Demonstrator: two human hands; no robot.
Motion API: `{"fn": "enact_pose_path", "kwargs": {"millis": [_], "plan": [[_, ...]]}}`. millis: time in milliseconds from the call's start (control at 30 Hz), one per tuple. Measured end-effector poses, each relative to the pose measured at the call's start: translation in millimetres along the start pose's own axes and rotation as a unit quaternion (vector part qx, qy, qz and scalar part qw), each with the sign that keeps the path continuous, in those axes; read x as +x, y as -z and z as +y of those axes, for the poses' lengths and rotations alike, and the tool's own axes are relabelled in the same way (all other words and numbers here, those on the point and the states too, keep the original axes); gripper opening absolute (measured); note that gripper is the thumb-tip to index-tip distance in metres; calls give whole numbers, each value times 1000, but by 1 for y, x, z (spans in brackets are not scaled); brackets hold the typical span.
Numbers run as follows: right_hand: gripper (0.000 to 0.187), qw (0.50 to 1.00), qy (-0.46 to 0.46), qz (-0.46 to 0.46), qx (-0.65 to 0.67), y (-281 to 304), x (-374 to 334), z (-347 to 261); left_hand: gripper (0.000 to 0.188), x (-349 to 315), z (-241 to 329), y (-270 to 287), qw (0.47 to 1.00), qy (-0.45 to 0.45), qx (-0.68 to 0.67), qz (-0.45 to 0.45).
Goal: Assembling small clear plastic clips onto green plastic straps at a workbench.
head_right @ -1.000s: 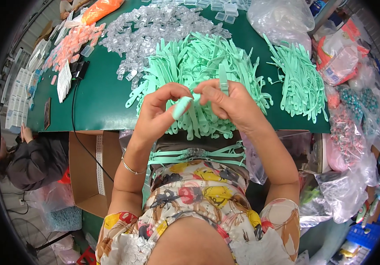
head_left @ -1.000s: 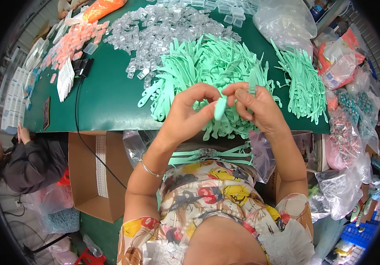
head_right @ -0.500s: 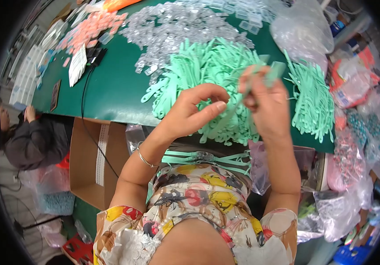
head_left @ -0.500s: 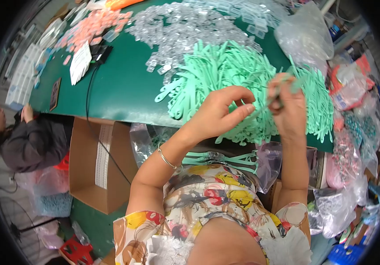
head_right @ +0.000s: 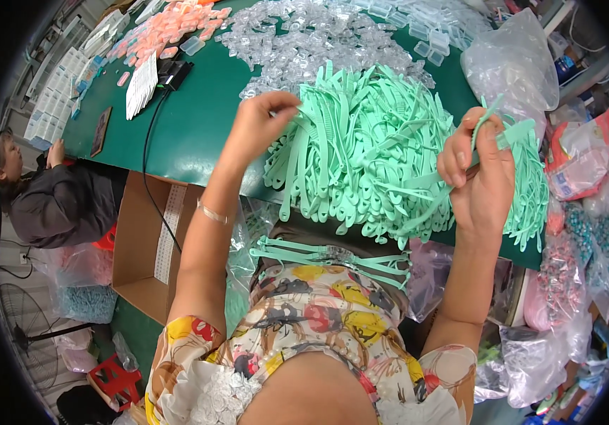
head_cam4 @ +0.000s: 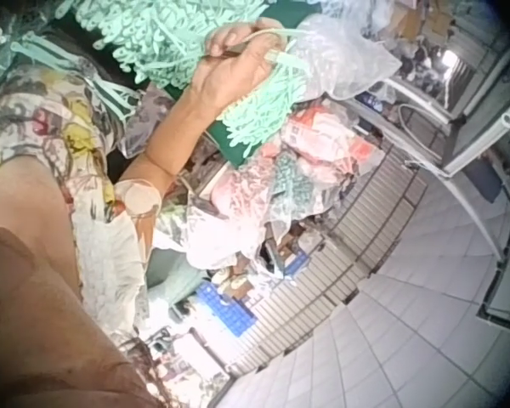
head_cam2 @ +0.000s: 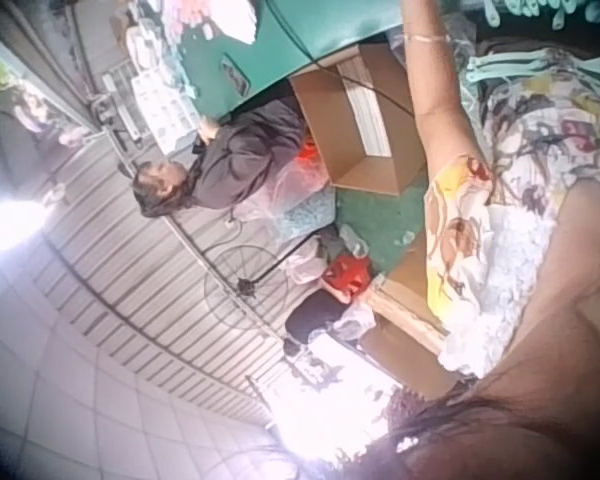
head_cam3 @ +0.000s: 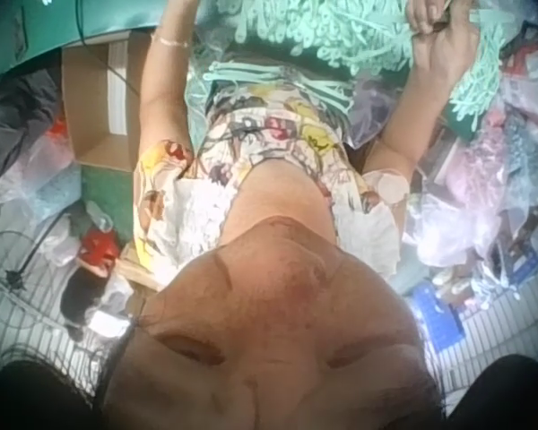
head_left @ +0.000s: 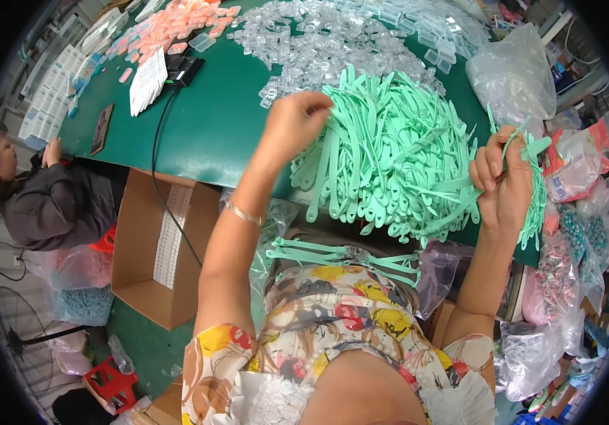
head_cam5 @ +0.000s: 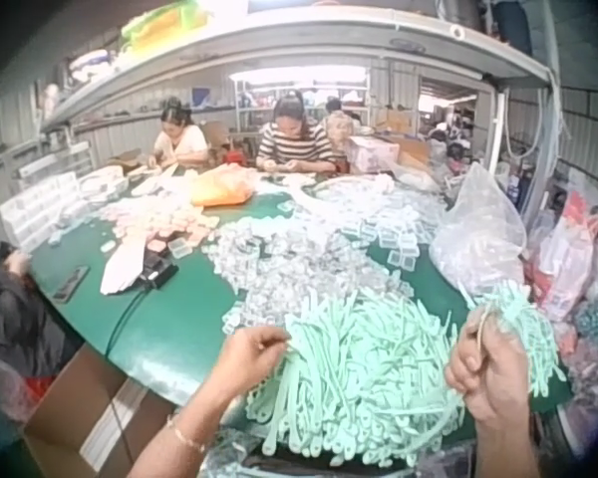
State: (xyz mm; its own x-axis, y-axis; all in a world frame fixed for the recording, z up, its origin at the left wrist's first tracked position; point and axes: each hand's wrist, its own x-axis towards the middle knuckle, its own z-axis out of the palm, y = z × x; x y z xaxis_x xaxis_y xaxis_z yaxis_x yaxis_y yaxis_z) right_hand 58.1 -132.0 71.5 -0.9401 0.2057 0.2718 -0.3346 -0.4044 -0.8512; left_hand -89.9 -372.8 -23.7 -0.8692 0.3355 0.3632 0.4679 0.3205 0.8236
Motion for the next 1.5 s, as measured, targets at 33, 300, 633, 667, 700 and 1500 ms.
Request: {"fn": "enact_pose_path", "kwargs": {"millis": [33,300,633,667,700,1500], "plan": [[21,1000,-29,-5,-9,2,0,1,15,14,-16,3,996,10,84,8],[21,996,-86,-16,-26,6,-2,20,12,55,-41,-13,918,-25,395,-35],[21,990,-113,10,-82,7,-2,27,10,54,-27,6,992,67,107,-17],[20,987,-121,10,-110,5,-2,27,11,49,-21,8,987,123,-101,-29],[20,987,-121,9,-107,2,-2,30,11,41,-15,11,936,174,-303,-36],[17,785,288,-75,-544,-21,-14,46,13,-40,85,-34,921,2,-388,-3]]}}
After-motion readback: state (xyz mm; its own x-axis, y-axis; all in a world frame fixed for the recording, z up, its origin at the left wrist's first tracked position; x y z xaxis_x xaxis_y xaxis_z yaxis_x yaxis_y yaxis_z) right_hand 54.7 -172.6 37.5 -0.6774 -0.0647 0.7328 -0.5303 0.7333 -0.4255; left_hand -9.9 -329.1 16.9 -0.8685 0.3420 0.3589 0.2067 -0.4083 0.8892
